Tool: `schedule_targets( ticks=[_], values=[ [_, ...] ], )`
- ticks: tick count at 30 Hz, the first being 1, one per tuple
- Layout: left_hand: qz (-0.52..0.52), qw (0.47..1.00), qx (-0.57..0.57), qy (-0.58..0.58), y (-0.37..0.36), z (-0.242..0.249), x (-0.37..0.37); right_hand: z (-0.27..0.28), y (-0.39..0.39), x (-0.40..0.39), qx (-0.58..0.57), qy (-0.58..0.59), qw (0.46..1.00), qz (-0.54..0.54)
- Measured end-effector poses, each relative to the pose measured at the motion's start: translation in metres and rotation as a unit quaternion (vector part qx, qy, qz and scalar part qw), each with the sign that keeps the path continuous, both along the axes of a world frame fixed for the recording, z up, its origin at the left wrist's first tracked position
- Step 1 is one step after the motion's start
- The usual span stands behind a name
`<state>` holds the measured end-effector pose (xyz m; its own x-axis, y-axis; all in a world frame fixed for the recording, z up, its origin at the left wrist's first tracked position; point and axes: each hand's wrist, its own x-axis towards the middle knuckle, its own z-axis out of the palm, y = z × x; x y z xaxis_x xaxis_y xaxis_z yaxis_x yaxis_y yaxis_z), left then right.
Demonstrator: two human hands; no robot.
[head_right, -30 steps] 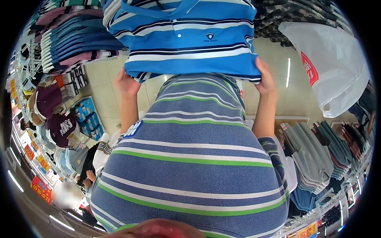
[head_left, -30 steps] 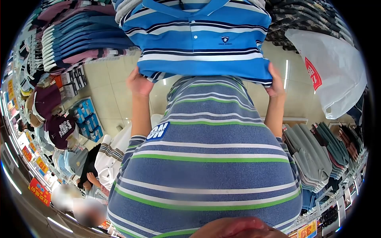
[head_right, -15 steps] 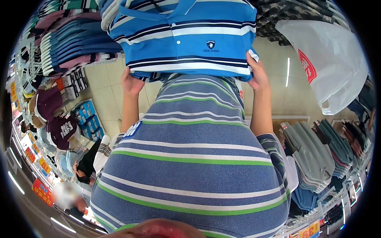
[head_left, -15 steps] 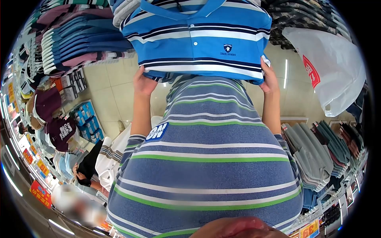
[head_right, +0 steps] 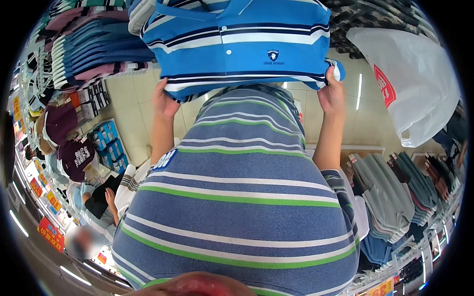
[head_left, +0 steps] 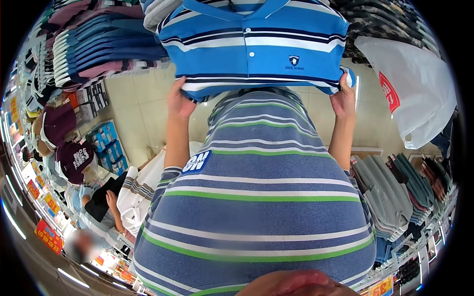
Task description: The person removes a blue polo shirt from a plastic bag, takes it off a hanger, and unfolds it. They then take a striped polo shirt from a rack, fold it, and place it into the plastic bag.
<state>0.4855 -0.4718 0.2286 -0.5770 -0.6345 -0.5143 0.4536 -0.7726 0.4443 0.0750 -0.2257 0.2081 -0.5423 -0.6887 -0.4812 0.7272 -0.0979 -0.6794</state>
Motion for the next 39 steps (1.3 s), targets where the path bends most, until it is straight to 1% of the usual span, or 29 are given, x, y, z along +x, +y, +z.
schedule_targets(
  ticks=[1, 2, 3, 4, 6, 7, 8, 9, 10, 14, 16, 18, 19, 20, 22, 25, 29, 31, 32, 34, 35, 37, 39],
  values=[
    [-0.031, 0.999, 0.025, 0.033, 0.003, -0.006, -0.002, 0.001, -0.003, 0.003, 0.002, -0.011, 1.000, 0.006],
    [-0.041, 0.997, 0.049, 0.040, 0.007, -0.017, -0.004, 0.002, -0.005, 0.004, 0.003, -0.022, 1.000, 0.011],
    [-0.063, 0.996, 0.057, -0.010, 0.013, -0.017, -0.014, -0.002, -0.006, 0.005, 0.016, -0.020, 0.999, 0.038],
    [-0.084, 0.993, 0.065, -0.059, 0.020, -0.018, -0.026, -0.005, -0.006, 0.007, 0.016, -0.020, 0.999, 0.039],
    [-0.141, 0.983, 0.078, -0.087, 0.029, -0.012, -0.054, 0.002, -0.015, 0.021, 0.061, -0.034, 0.994, 0.079],
    [-0.152, 0.981, 0.043, -0.112, 0.033, -0.007, -0.069, 0.006, -0.019, 0.028, 0.083, -0.041, 0.991, 0.099],
    [-0.151, 0.981, 0.043, -0.111, 0.035, 0.003, -0.085, 0.008, -0.022, 0.033, 0.084, -0.040, 0.991, 0.100],
    [-0.175, 0.974, -0.006, -0.145, 0.036, 0.014, -0.098, 0.011, -0.024, 0.038, 0.079, 0.049, 0.977, 0.190],
    [-0.199, 0.962, -0.056, -0.178, 0.035, 0.023, -0.110, 0.014, -0.030, 0.045, 0.073, 0.138, 0.948, 0.276],
    [-0.200, 0.962, -0.093, -0.162, 0.033, 0.042, -0.133, 0.034, -0.062, 0.064, 0.078, 0.123, 0.937, 0.318],
    [-0.223, 0.951, -0.132, -0.169, 0.033, 0.043, -0.137, 0.048, -0.071, 0.072, 0.064, 0.126, 0.943, 0.301],
    [-0.218, 0.951, -0.138, -0.171, 0.035, 0.046, -0.139, 0.062, -0.077, 0.078, 0.023, 0.161, 0.936, 0.312],
    [-0.210, 0.951, -0.144, -0.173, 0.035, 0.047, -0.139, 0.068, -0.081, 0.085, -0.034, 0.182, 0.946, 0.265],
    [-0.214, 0.950, -0.145, -0.173, 0.035, 0.046, -0.139, 0.070, -0.084, 0.087, -0.034, 0.182, 0.948, 0.261],
    [-0.215, 0.951, -0.138, -0.172, 0.036, 0.043, -0.137, 0.072, -0.087, 0.086, 0.008, 0.214, 0.931, 0.296],
    [-0.210, 0.954, -0.114, -0.180, 0.038, 0.051, -0.141, 0.068, -0.088, 0.085, 0.035, 0.212, 0.932, 0.292],
    [-0.193, 0.960, -0.108, -0.171, 0.041, 0.060, -0.146, 0.071, -0.088, 0.087, 0.032, 0.168, 0.943, 0.286],
    [-0.156, 0.967, -0.114, -0.166, 0.044, 0.065, -0.151, 0.074, -0.088, 0.091, 0.019, 0.166, 0.953, 0.252],
    [-0.158, 0.967, -0.114, -0.166, 0.044, 0.067, -0.152, 0.075, -0.089, 0.090, 0.019, 0.166, 0.954, 0.250],
    [-0.168, 0.961, -0.116, -0.186, 0.044, 0.070, -0.154, 0.078, -0.092, 0.088, -0.019, 0.193, 0.944, 0.267],
    [-0.169, 0.961, -0.117, -0.186, 0.043, 0.069, -0.155, 0.076, -0.094, 0.088, -0.019, 0.193, 0.945, 0.265],
    [-0.176, 0.953, -0.163, -0.184, 0.043, 0.066, -0.157, 0.071, -0.097, 0.088, -0.007, 0.204, 0.949, 0.242],
    [-0.172, 0.954, -0.172, -0.177, 0.044, 0.064, -0.161, 0.072, -0.098, 0.084, 0.013, 0.197, 0.949, 0.247]
  ],
)
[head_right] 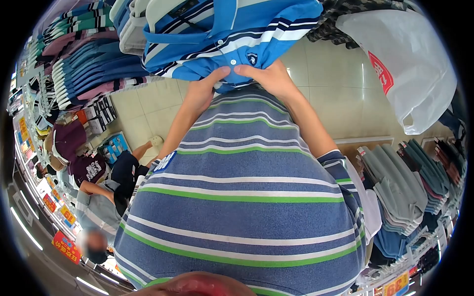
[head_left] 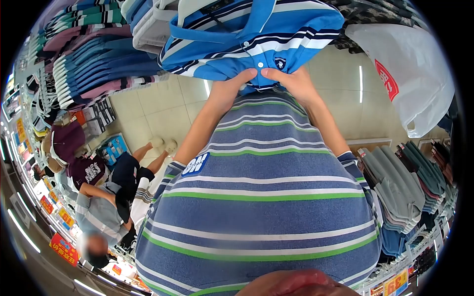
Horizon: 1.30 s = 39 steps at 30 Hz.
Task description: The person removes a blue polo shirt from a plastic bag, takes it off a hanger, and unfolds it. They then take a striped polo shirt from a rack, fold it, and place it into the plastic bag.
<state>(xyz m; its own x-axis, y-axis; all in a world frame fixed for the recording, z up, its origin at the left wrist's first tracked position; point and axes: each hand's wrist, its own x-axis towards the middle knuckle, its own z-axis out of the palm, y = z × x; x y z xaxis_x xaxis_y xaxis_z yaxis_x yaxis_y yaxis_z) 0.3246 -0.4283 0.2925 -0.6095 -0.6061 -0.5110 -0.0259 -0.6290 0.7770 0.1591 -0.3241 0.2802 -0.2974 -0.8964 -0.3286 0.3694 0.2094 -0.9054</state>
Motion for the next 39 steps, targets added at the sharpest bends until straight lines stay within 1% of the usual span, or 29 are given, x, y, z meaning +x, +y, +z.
schedule_targets(
  ticks=[1, 5, 7, 11, 13, 17, 19, 20, 22, 23, 25, 26, 27, 28, 29, 30, 31, 32, 33, 34, 35, 36, 37, 38, 39],
  values=[
    [0.002, 1.000, -0.009, 0.009, 0.000, -0.001, -0.002, 0.000, -0.001, -0.002, 0.021, -0.002, 1.000, 0.003],
    [0.017, 1.000, 0.002, 0.000, 0.000, 0.000, -0.011, -0.008, 0.001, -0.011, 0.011, 0.003, 1.000, -0.001],
    [0.022, 1.000, -0.003, 0.007, 0.000, 0.003, -0.016, -0.010, 0.002, -0.016, 0.017, 0.010, 1.000, 0.022],
    [0.036, 0.999, 0.002, -0.005, 0.001, 0.001, -0.023, 0.001, -0.002, -0.024, 0.014, -0.003, 0.999, 0.032],
    [0.038, 0.999, -0.011, -0.009, 0.002, 0.000, -0.025, 0.010, -0.006, -0.025, 0.002, -0.007, 1.000, 0.018],
    [0.045, 0.999, -0.012, -0.017, 0.005, -0.001, -0.030, -0.003, -0.008, -0.034, 0.019, -0.013, 0.999, 0.028],
    [0.071, 0.997, -0.017, -0.009, 0.005, 0.001, -0.031, -0.016, -0.006, -0.042, 0.056, -0.004, 0.997, 0.050],
    [0.079, 0.997, -0.018, -0.009, 0.006, -0.003, -0.030, -0.020, -0.003, -0.046, 0.055, -0.004, 0.997, 0.058],
    [0.095, 0.995, -0.034, -0.011, 0.005, -0.019, -0.022, -0.027, 0.000, -0.055, 0.064, -0.002, 0.998, 0.024],
    [0.107, 0.993, -0.040, -0.010, 0.006, -0.024, -0.017, -0.029, 0.001, -0.060, 0.057, -0.001, 0.998, 0.037],
    [0.159, 0.987, 0.002, -0.011, 0.007, -0.033, -0.005, -0.031, 0.007, -0.070, 0.049, 0.004, 0.996, -0.071],
    [0.190, 0.981, 0.041, -0.020, 0.008, -0.036, 0.004, -0.035, 0.012, -0.079, 0.041, 0.004, 0.997, -0.061],
    [0.198, 0.979, 0.034, -0.018, 0.007, -0.042, 0.015, -0.041, 0.018, -0.088, 0.049, 0.003, 0.995, -0.086],
    [0.260, 0.963, 0.064, 0.012, 0.005, -0.049, 0.029, -0.045, 0.023, -0.097, 0.058, 0.002, 0.992, -0.113],
    [0.318, 0.942, 0.094, 0.042, 0.003, -0.057, 0.043, -0.048, 0.026, -0.104, 0.051, 0.002, 0.993, -0.108],
    [0.321, 0.942, 0.088, 0.045, 0.000, -0.065, 0.061, -0.051, 0.029, -0.110, 0.035, -0.009, 0.990, -0.138],
    [0.350, 0.927, 0.107, 0.085, -0.003, -0.072, 0.081, -0.054, 0.032, -0.116, 0.021, -0.019, 0.985, -0.169],
    [0.377, 0.909, 0.126, 0.125, -0.006, -0.080, 0.102, -0.060, 0.034, -0.123, 0.017, -0.019, 0.986, -0.167],
    [0.377, 0.909, 0.122, 0.129, -0.009, -0.094, 0.125, -0.066, 0.037, -0.130, 0.037, -0.016, 0.981, -0.191],
    [0.406, 0.901, 0.126, 0.084, -0.012, -0.108, 0.149, -0.071, 0.038, -0.136, 0.057, -0.012, 0.975, -0.215],
    [0.433, 0.891, 0.128, 0.040, -0.017, -0.105, 0.153, -0.076, 0.036, -0.139, 0.051, -0.011, 0.975, -0.214],
    [0.432, 0.892, 0.123, 0.045, -0.021, -0.105, 0.151, -0.081, 0.032, -0.142, 0.051, 0.059, 0.969, -0.233],
    [0.452, 0.882, -0.013, -0.131, -0.024, -0.106, 0.148, -0.085, 0.029, -0.144, 0.050, 0.128, 0.958, -0.252],
    [0.450, 0.827, -0.147, -0.302, -0.028, -0.099, 0.141, -0.070, 0.018, -0.133, -0.005, 0.196, 0.939, -0.283],
    [0.450, 0.828, -0.152, -0.296, -0.036, -0.086, 0.130, -0.058, 0.009, -0.125, -0.011, 0.197, 0.938, -0.286]
  ],
)
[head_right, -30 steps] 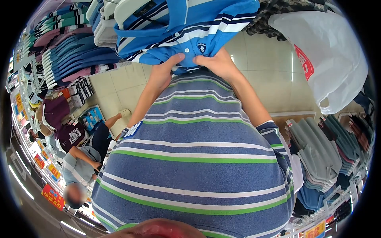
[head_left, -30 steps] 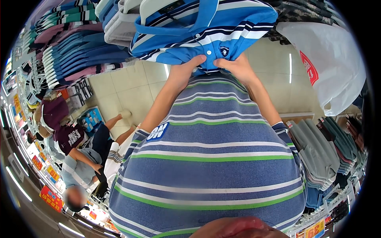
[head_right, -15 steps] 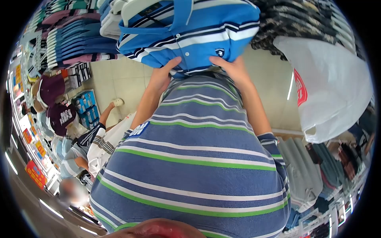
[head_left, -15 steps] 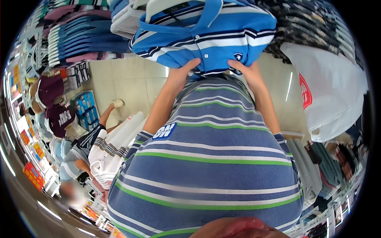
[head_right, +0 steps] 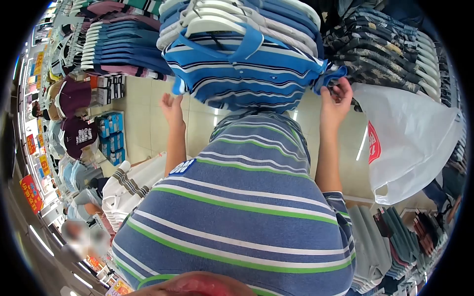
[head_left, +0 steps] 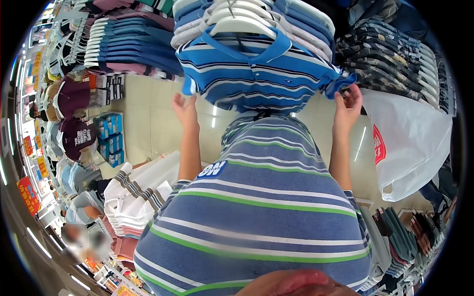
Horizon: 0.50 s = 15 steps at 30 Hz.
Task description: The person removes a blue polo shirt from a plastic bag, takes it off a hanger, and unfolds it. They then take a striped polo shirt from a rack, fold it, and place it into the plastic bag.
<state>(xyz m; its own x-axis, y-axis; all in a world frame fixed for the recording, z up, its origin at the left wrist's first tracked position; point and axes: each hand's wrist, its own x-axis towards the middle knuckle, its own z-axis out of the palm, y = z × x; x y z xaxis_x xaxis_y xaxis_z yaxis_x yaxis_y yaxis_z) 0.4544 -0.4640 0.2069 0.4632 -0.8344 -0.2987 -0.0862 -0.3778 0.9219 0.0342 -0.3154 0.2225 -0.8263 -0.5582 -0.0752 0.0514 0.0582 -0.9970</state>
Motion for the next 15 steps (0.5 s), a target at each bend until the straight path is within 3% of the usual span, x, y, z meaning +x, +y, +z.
schedule_targets(
  ticks=[2, 4, 5, 6, 7, 8, 10, 12, 15],
  values=[
    [-0.136, 0.938, -0.205, -0.243, -0.017, 0.032, -0.023, 0.026, -0.017, 0.016, -0.001, 0.196, 0.980, -0.043],
    [-0.196, 0.857, -0.349, -0.324, -0.040, 0.070, -0.051, 0.071, -0.037, 0.041, -0.033, 0.324, 0.945, -0.019],
    [-0.193, 0.858, -0.353, -0.320, -0.051, 0.086, -0.065, 0.080, -0.045, 0.053, -0.053, 0.344, 0.937, 0.000],
    [-0.225, 0.792, -0.438, -0.361, -0.062, 0.099, -0.078, 0.087, -0.052, 0.064, -0.072, 0.365, 0.928, 0.018],
    [-0.253, 0.715, -0.516, -0.397, -0.067, 0.109, -0.088, 0.089, -0.058, 0.075, -0.084, 0.331, 0.937, 0.075],
    [-0.251, 0.716, -0.520, -0.392, -0.068, 0.117, -0.097, 0.089, -0.064, 0.086, -0.095, 0.297, 0.941, 0.131],
    [-0.388, 0.617, -0.573, -0.373, -0.072, 0.127, -0.114, 0.089, -0.080, 0.110, -0.074, 0.203, 0.953, 0.213],
    [-0.425, 0.612, -0.548, -0.380, -0.067, 0.131, -0.131, 0.085, -0.089, 0.123, 0.025, 0.149, 0.952, 0.267],
    [-0.488, 0.604, -0.480, -0.408, -0.073, 0.118, -0.136, 0.071, -0.107, 0.129, 0.044, 0.112, 0.961, 0.248]
  ],
)
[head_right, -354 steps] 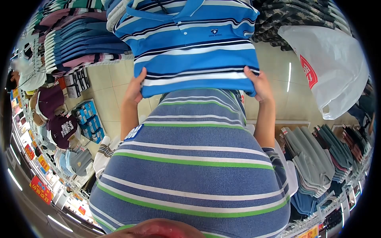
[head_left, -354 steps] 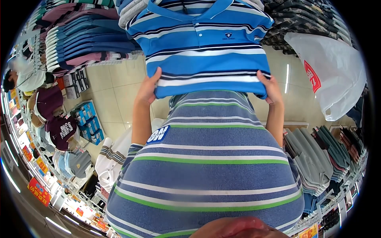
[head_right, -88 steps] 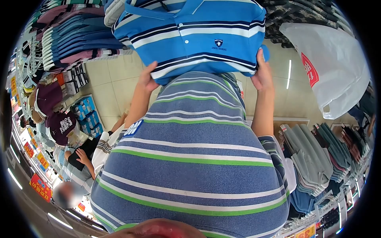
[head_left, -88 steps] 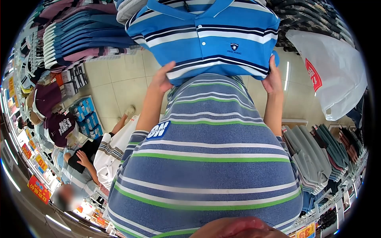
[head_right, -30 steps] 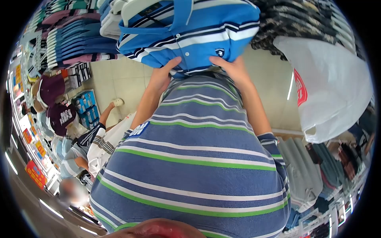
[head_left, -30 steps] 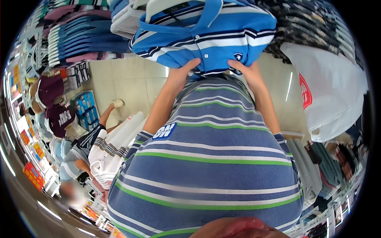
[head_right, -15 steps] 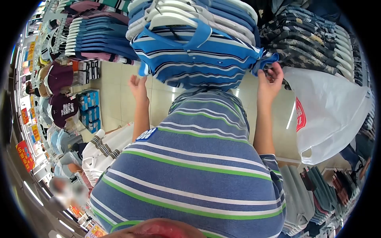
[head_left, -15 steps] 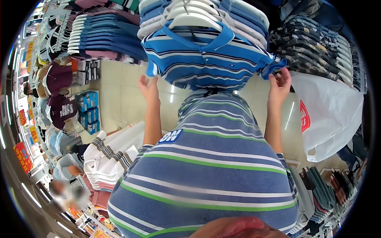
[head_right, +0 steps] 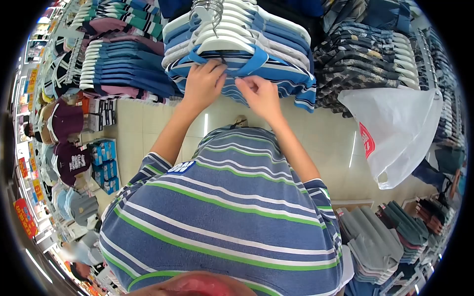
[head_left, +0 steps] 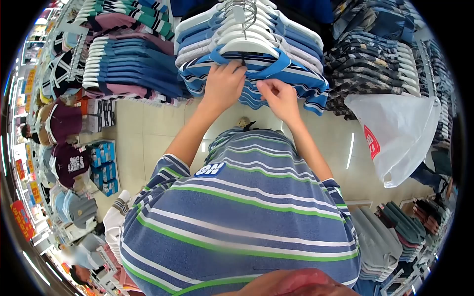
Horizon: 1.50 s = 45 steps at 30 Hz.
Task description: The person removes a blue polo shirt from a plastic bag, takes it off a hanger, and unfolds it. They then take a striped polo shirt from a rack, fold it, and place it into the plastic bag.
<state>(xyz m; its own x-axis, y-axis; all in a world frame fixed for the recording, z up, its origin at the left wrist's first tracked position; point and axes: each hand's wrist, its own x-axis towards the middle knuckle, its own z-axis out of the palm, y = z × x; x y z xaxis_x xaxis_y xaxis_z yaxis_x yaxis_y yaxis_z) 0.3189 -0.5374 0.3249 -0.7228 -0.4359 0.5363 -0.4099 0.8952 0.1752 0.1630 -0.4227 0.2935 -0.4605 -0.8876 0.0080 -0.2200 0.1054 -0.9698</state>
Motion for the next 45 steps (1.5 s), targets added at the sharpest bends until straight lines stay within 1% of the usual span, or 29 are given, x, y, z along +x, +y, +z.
schedule_targets(
  ticks=[1, 3, 6, 8, 12, 14, 15, 17, 22, 24, 25, 26, 27, 28, 29, 30, 32, 33, 34, 35, 37, 38, 39, 40, 41, 42, 43, 44, 45],
  values=[
    [0.012, 0.999, 0.022, -0.042, -0.002, -0.006, 0.001, -0.002, -0.005, 0.001, 0.037, -0.035, 0.999, -0.003],
    [0.004, 0.998, 0.010, -0.056, -0.006, -0.007, 0.000, 0.000, -0.014, 0.005, 0.033, -0.017, 0.999, -0.024],
    [-0.032, 0.995, 0.061, -0.077, -0.002, -0.007, 0.002, 0.000, -0.024, 0.015, 0.030, -0.052, 0.997, -0.052],
    [-0.014, 0.987, 0.112, -0.116, 0.002, -0.007, 0.000, -0.008, -0.027, 0.019, 0.025, -0.074, 0.995, -0.062],
    [-0.010, 0.982, 0.151, -0.116, 0.003, -0.004, -0.001, -0.019, -0.025, 0.025, 0.008, -0.093, 0.993, -0.077],
    [-0.044, 0.974, 0.202, -0.089, 0.001, 0.000, -0.001, -0.023, -0.022, 0.025, 0.005, -0.069, 0.994, -0.083],
    [-0.047, 0.974, 0.204, -0.087, -0.001, 0.000, -0.001, -0.025, -0.020, 0.026, -0.001, -0.047, 0.995, -0.086],
    [-0.091, 0.962, 0.252, -0.048, -0.007, 0.001, 0.001, -0.026, -0.015, 0.029, -0.010, -0.048, 0.995, -0.085],
    [-0.137, 0.947, 0.290, -0.022, -0.017, -0.004, 0.002, -0.014, -0.004, 0.035, -0.021, -0.037, 0.995, -0.090],
    [-0.149, 0.944, 0.295, -0.010, -0.019, -0.003, 0.001, 0.000, -0.001, 0.036, -0.037, 0.132, 0.986, -0.091],
    [-0.149, 0.928, 0.342, 0.012, -0.021, 0.000, 0.000, -0.003, -0.001, 0.034, -0.034, 0.136, 0.986, -0.095],
    [-0.149, 0.909, 0.389, 0.034, -0.022, 0.004, 0.000, -0.008, -0.001, 0.033, -0.059, 0.180, 0.976, -0.105],
    [-0.154, 0.907, 0.391, 0.035, -0.024, 0.009, 0.000, -0.011, 0.000, 0.031, -0.083, 0.223, 0.964, -0.115],
    [-0.164, 0.880, 0.445, 0.027, -0.026, 0.016, 0.002, -0.012, 0.002, 0.030, -0.079, 0.227, 0.964, -0.117],
    [-0.172, 0.851, 0.497, 0.020, -0.028, 0.019, 0.005, -0.011, 0.004, 0.029, -0.049, 0.205, 0.964, -0.161],
    [-0.176, 0.849, 0.498, 0.021, -0.031, 0.019, 0.010, -0.009, 0.006, 0.028, -0.019, 0.182, 0.962, -0.204],
    [-0.253, 0.846, 0.468, -0.028, -0.036, 0.021, 0.019, -0.009, 0.012, 0.023, -0.008, 0.179, 0.956, -0.234],
    [-0.258, 0.845, 0.469, -0.027, -0.035, 0.020, 0.022, -0.009, 0.014, 0.023, 0.000, 0.173, 0.950, -0.261],
    [-0.252, 0.876, 0.411, -0.021, -0.033, 0.017, 0.027, -0.007, 0.019, 0.026, 0.008, 0.143, 0.948, -0.286],
    [-0.244, 0.904, 0.351, -0.014, -0.030, 0.015, 0.031, -0.003, 0.020, 0.026, 0.009, 0.146, 0.946, -0.288],
    [-0.250, 0.912, 0.324, 0.018, -0.027, 0.015, 0.037, 0.009, 0.020, 0.024, -0.097, 0.326, 0.879, -0.334],
    [-0.223, 0.919, 0.305, 0.112, -0.026, 0.020, 0.042, 0.014, 0.020, 0.024, -0.077, 0.294, 0.894, -0.328],
    [-0.193, 0.916, 0.284, 0.205, -0.027, 0.024, 0.045, 0.023, 0.016, 0.024, -0.075, 0.297, 0.893, -0.331],
    [-0.135, 0.942, 0.198, 0.234, -0.034, 0.025, 0.050, 0.035, 0.009, 0.024, -0.056, 0.360, 0.872, -0.328],
    [-0.082, 0.951, 0.182, 0.237, -0.041, 0.025, 0.056, 0.040, 0.004, 0.023, -0.037, 0.420, 0.847, -0.323],
    [-0.046, 0.962, 0.155, 0.222, -0.050, 0.023, 0.061, 0.038, 0.000, 0.020, -0.037, 0.420, 0.846, -0.325],
    [-0.009, 0.970, 0.126, 0.207, -0.059, 0.018, 0.065, 0.035, -0.005, 0.017, -0.002, 0.443, 0.842, -0.309],
    [-0.009, 0.970, 0.124, 0.208, -0.069, 0.011, 0.071, 0.031, -0.010, 0.013, 0.032, 0.464, 0.836, -0.291],
    [-0.014, 0.977, 0.110, 0.183, -0.077, 0.004, 0.076, 0.028, -0.013, 0.010, 0.029, 0.464, 0.836, -0.292]
  ],
)
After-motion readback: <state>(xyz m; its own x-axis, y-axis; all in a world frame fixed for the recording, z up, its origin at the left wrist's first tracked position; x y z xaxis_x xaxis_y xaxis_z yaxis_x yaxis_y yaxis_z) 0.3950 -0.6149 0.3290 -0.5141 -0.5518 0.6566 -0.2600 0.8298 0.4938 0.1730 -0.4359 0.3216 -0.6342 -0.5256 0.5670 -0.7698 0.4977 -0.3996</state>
